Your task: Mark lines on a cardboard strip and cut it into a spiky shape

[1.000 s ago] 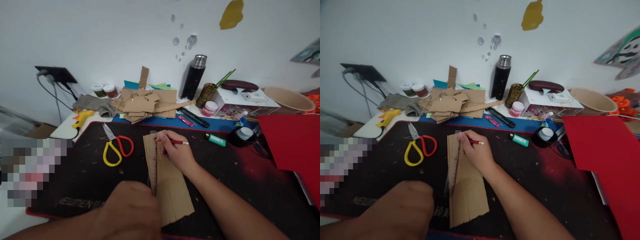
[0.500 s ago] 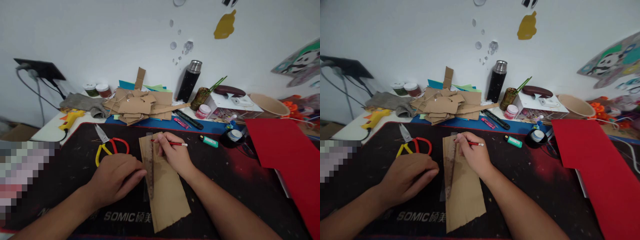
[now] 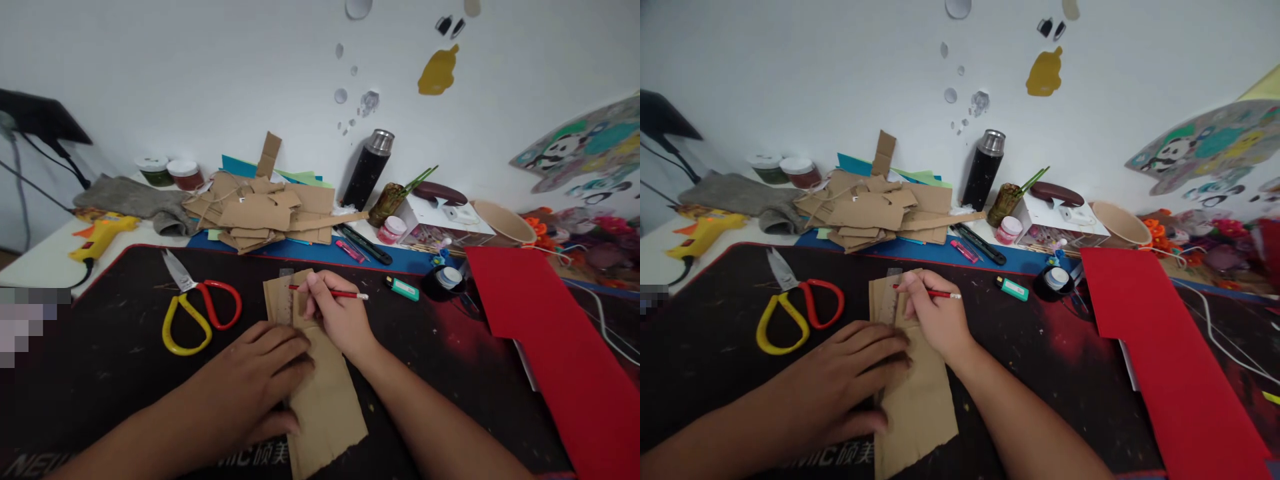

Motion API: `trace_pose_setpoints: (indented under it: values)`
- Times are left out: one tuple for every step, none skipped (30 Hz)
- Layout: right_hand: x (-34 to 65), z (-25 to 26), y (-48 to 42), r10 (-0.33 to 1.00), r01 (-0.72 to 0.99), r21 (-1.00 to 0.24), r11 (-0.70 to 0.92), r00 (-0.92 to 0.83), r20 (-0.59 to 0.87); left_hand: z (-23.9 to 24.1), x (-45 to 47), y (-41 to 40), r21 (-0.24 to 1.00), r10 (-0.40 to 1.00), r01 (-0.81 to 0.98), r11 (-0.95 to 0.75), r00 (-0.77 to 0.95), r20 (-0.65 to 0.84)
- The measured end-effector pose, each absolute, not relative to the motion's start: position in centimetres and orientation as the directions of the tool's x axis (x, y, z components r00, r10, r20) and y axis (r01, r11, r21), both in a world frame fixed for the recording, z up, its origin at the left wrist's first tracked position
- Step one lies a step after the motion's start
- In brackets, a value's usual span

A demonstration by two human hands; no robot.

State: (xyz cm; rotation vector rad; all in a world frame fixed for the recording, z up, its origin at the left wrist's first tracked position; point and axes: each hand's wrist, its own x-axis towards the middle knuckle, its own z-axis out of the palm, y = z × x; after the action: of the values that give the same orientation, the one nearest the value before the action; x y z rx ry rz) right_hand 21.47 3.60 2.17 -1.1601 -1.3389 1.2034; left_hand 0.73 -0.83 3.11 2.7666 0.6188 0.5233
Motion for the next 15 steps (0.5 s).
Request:
trace_pose_setpoints:
  values:
    - [21.4, 2.2, 3.5, 0.994, 0.042, -0.997, 0.061, -0.088, 0.058, 3.1, 0.6, -0.8, 0.329, 0.455, 0.36, -0.873, 0.845, 0.282]
    - [21.4, 2.2, 3.5, 0.995, 0.037, -0.998, 0.059, -0.086, 0.056, 3.1, 0.5, -0.7, 0.336, 0.456, 0.359, -0.871, 0.845, 0.279]
    - [21.3, 2.2, 3.4, 0.995, 0.034, -0.998, 0.054, -0.083, 0.051, 3.1, 0.4, -0.6, 0.347, 0.46, 0.359, -0.866, 0.845, 0.274]
    - [21.2, 2.2, 3.3, 0.996, 0.032, -0.998, 0.046, -0.08, 0.043, 3.2, 0.3, -0.6, 0.362, 0.465, 0.358, -0.861, 0.843, 0.27]
    - [21.0, 2.2, 3.2, 0.996, 0.028, -0.999, 0.035, -0.078, 0.033, 3.2, 0.2, -0.6, 0.379, 0.47, 0.357, -0.854, 0.841, 0.266]
    - [20.8, 2.2, 3.1, 0.997, 0.019, -1.0, 0.022, -0.077, 0.02, 3.2, 0.0, -0.5, 0.397, 0.477, 0.357, -0.845, 0.839, 0.262]
    - [20.6, 2.2, 2.9, 0.997, 0.005, -1.0, 0.005, -0.078, 0.004, 3.2, -0.1, -0.5, 0.416, 0.486, 0.358, -0.836, 0.835, 0.257]
    - [20.4, 2.1, 2.8, 0.997, -0.014, -1.0, -0.012, -0.08, -0.011, 3.2, -0.2, -0.4, 0.433, 0.494, 0.358, -0.827, 0.832, 0.254]
    - [20.2, 2.1, 2.6, 0.996, -0.038, -0.999, -0.026, -0.083, -0.023, 3.1, -0.3, -0.4, 0.446, 0.498, 0.356, -0.821, 0.829, 0.255]
    - [20.0, 2.1, 2.5, 0.996, -0.059, -0.998, -0.036, -0.088, -0.031, 3.0, -0.4, -0.4, 0.456, 0.501, 0.354, -0.817, 0.826, 0.256]
    - [19.8, 2.0, 2.4, 0.995, -0.073, -0.996, -0.043, -0.091, -0.036, 2.8, -0.5, -0.4, 0.462, 0.506, 0.355, -0.812, 0.824, 0.255]
    - [19.7, 2.0, 2.2, 0.995, -0.082, -0.995, -0.049, -0.094, -0.042, 2.6, -0.6, -0.4, 0.465, 0.51, 0.359, -0.809, 0.822, 0.254]
    - [19.5, 2.0, 2.1, 0.994, -0.09, -0.994, -0.056, -0.094, -0.047, 2.4, -0.6, -0.5, 0.465, 0.516, 0.364, -0.807, 0.818, 0.256]
    - [19.4, 2.0, 2.0, 0.994, -0.102, -0.993, -0.065, -0.091, -0.056, 2.1, -0.6, -0.6, 0.465, 0.522, 0.369, -0.805, 0.812, 0.26]
    - [19.3, 2.0, 2.0, 0.994, -0.117, -0.99, -0.076, -0.088, -0.066, 1.8, -0.6, -0.7, 0.464, 0.529, 0.374, -0.803, 0.806, 0.265]
